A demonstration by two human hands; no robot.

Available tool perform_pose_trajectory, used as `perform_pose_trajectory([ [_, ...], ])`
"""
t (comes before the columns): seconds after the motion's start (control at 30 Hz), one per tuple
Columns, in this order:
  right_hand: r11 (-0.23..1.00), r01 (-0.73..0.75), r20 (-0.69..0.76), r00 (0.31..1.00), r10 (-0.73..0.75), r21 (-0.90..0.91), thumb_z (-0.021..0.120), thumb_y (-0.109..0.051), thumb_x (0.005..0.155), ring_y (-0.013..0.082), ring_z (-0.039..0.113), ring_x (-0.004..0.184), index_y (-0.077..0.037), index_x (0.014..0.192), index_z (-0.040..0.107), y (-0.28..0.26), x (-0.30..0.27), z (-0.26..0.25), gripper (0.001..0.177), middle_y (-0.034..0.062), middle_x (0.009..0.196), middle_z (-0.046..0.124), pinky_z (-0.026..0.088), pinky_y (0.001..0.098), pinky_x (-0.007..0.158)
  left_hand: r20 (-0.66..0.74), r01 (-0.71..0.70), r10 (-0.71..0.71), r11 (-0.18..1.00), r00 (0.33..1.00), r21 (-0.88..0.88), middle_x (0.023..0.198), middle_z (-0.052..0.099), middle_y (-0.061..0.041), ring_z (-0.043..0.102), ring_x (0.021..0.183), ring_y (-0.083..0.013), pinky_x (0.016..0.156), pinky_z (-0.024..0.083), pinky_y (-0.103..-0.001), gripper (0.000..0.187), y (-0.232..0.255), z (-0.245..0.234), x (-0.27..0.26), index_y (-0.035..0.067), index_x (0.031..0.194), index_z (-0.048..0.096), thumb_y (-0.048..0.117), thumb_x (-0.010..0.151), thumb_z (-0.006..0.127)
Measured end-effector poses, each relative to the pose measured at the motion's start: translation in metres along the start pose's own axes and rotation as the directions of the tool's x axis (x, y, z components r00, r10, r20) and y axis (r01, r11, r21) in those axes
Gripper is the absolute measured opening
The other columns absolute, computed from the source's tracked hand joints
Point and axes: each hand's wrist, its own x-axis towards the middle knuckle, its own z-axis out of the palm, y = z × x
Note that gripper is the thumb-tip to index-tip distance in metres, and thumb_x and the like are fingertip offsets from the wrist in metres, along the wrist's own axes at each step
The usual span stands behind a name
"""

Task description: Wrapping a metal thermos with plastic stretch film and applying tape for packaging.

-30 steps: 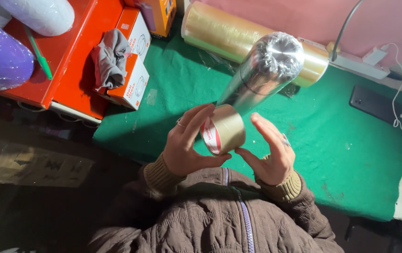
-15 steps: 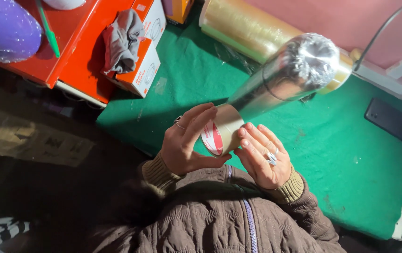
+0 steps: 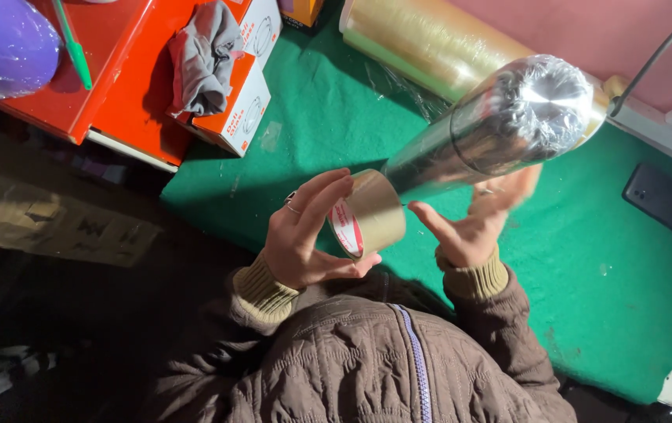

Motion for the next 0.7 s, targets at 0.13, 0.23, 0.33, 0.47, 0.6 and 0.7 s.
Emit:
perform_pose_trajectory([
  [0.13, 0.880, -0.392, 0.282, 0.905, 0.317, 0.269, 0.089, -0.007, 0.089, 0.0208, 0.063, 0.113, -0.012, 0.147, 0.028, 0.039, -0.016, -0.010, 0.085, 0.0105, 0.131, 0.055, 0.055, 0.0350, 0.095, 0.005, 0.007, -0.007, 1.000, 1.000, -0.011, 0.140, 0.057, -0.019, 0.066, 0.126, -0.0344, 0.104, 0.060, -0.040, 0.094, -0.005, 0.002, -0.002, 0.002, 0.143, 0.049, 0.038, 0.071, 0.098],
  [0.23, 0.910, -0.401, 0.395, 0.857, 0.331, 0.109, 0.086, 0.000, 0.086, 0.0185, 0.069, 0.096, -0.008, 0.116, 0.061, 0.046, -0.007, -0.011, 0.039, 0.0083, 0.103, 0.072, 0.055, 0.0319, 0.089, 0.023, 0.035, -0.034, 0.999, 0.999, -0.034, 0.140, 0.058, -0.020, 0.067, 0.125, -0.0334, 0.104, 0.059, -0.040, 0.095, -0.008, 0.002, -0.004, 0.001, 0.142, 0.050, 0.038, 0.070, 0.099],
  [0.33, 0.935, -0.353, 0.443, 0.844, 0.304, 0.031, 0.082, 0.000, 0.080, 0.0182, 0.069, 0.091, -0.004, 0.087, 0.075, 0.036, 0.013, -0.002, 0.011, 0.0069, 0.093, 0.073, 0.054, 0.0304, 0.085, 0.040, 0.052, -0.050, 0.997, 0.998, -0.064, 0.140, 0.058, -0.020, 0.066, 0.125, -0.0327, 0.105, 0.059, -0.040, 0.094, -0.011, 0.002, -0.006, 0.002, 0.142, 0.050, 0.037, 0.069, 0.099],
  [0.47, 0.941, -0.320, 0.464, 0.854, 0.235, 0.113, 0.082, -0.001, 0.079, 0.0192, 0.070, 0.094, -0.003, 0.090, 0.077, 0.038, 0.027, 0.017, 0.013, 0.0071, 0.095, 0.074, 0.056, 0.0312, 0.087, 0.046, 0.077, -0.073, 0.993, 0.996, -0.087, 0.140, 0.059, -0.020, 0.065, 0.127, -0.0343, 0.106, 0.058, -0.040, 0.094, -0.017, 0.005, -0.011, 0.002, 0.142, 0.049, 0.034, 0.069, 0.098],
  [0.6, 0.915, -0.388, 0.492, 0.821, 0.289, 0.111, 0.081, -0.003, 0.079, 0.0180, 0.072, 0.090, -0.002, 0.087, 0.076, 0.056, 0.044, 0.042, 0.009, 0.0058, 0.092, 0.075, 0.057, 0.0298, 0.085, 0.050, 0.099, -0.093, 0.989, 0.994, -0.114, 0.140, 0.059, -0.021, 0.065, 0.127, -0.0345, 0.107, 0.057, -0.040, 0.096, -0.020, 0.006, -0.017, 0.001, 0.145, 0.047, 0.035, 0.070, 0.098],
  [0.7, 0.968, -0.226, 0.503, 0.853, 0.140, 0.114, 0.088, 0.000, 0.086, 0.0163, 0.072, 0.091, -0.005, 0.094, 0.076, 0.084, 0.035, 0.057, 0.016, 0.0062, 0.095, 0.075, 0.055, 0.0286, 0.085, 0.052, 0.078, -0.072, 0.990, 0.996, -0.119, 0.141, 0.058, -0.021, 0.064, 0.129, -0.0354, 0.111, 0.055, -0.041, 0.095, -0.020, 0.007, -0.019, 0.001, 0.145, 0.046, 0.035, 0.072, 0.097],
])
